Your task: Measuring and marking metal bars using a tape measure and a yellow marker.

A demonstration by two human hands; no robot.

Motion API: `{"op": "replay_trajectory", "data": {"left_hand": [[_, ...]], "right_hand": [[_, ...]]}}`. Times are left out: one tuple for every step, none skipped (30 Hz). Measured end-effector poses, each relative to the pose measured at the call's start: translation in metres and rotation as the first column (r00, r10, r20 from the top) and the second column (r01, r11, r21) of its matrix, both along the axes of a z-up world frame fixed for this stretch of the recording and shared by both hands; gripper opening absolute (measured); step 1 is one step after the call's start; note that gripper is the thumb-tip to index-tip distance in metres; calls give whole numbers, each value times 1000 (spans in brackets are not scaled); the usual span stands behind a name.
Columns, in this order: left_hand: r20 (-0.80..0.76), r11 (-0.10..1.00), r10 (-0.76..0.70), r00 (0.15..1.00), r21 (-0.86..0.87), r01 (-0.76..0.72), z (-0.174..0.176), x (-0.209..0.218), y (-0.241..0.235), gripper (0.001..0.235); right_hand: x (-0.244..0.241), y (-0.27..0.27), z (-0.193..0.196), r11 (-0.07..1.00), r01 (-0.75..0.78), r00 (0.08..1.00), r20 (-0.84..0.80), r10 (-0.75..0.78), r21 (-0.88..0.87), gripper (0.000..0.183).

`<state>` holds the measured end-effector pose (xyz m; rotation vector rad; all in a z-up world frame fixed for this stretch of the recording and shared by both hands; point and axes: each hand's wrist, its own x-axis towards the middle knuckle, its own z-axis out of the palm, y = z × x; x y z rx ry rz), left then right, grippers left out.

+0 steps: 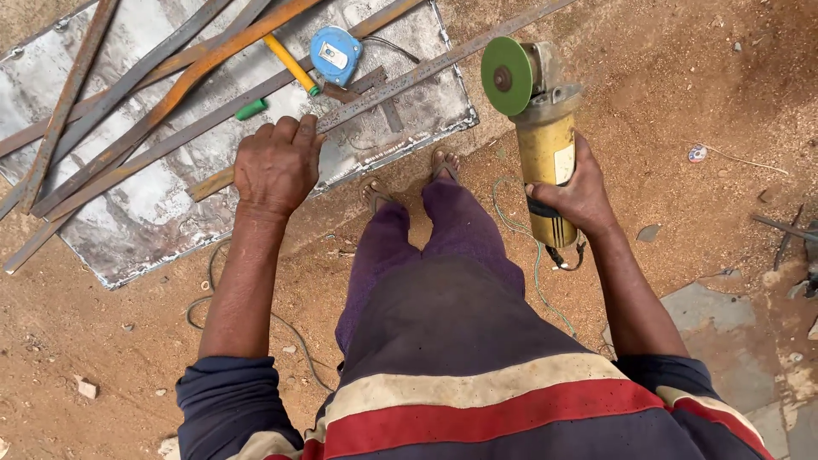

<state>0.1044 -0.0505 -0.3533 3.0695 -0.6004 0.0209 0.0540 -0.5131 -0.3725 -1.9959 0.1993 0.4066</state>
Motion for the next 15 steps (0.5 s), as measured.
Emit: {"op": "replay_trajectory", "data": {"left_hand": [[26, 1000, -3, 1000, 17, 3, -2, -1, 2, 34], [52, 999, -7, 999, 35, 5, -3, -3, 5, 34], [59, 999, -12, 998, 36, 10, -12, -4, 6, 34], [50, 1000, 12, 999, -3, -11, -22, -4, 8, 34], [33, 998, 36, 999, -44, -34, -32, -9, 9, 35], [33, 998, 33, 999, -46, -31, -39, -10, 9, 35], [53, 997, 40, 998, -73, -36, -45, -13, 11, 34], [73, 994, 48, 996, -100, -40, -52, -16, 13, 33], [72, 994, 49, 996, -100, -41, -58, -18, 14, 33], [91, 991, 56, 994, -126, -44, -64, -19, 15, 34], [107, 987, 64, 992, -154, -47, -71, -21, 16, 35], [106, 987, 66, 992, -156, -49, -74, -21, 16, 35], [87, 978, 88, 992, -199, -70, -77, -21, 16, 34], [68, 966, 110, 992, -241, -91, -80, -21, 16, 32], [63, 965, 113, 992, -245, -95, -81, -20, 17, 32]], "right_hand": [[7, 2, 3, 1000, 13, 997, -69, -14, -17, 102], [13, 4, 7, 999, 24, 990, -138, -28, -34, 104], [19, 3, 1, 999, 29, 991, -131, -33, -33, 104], [25, 2, -4, 998, -6, 991, -132, -2, -61, 105], [27, 0, -8, 995, -42, 989, -142, 29, -91, 107], [33, 2, -7, 995, -39, 990, -142, 26, -93, 107], [38, 6, -6, 988, -70, 984, -171, 46, -138, 107], [44, 11, -5, 978, -103, 978, -200, 65, -183, 108], [47, 11, -11, 978, -104, 978, -200, 66, -182, 108], [50, 11, -16, 970, -137, 977, -191, 98, -199, 110], [53, 11, -22, 961, -171, 974, -185, 131, -217, 113], [56, 15, -19, 961, -173, 973, -186, 133, -218, 113], [60, 20, -15, 963, -168, 969, -213, 123, -212, 111], [63, 24, -11, 964, -164, 964, -240, 113, -207, 109], [65, 25, -11, 963, -168, 963, -245, 114, -211, 109]]}}
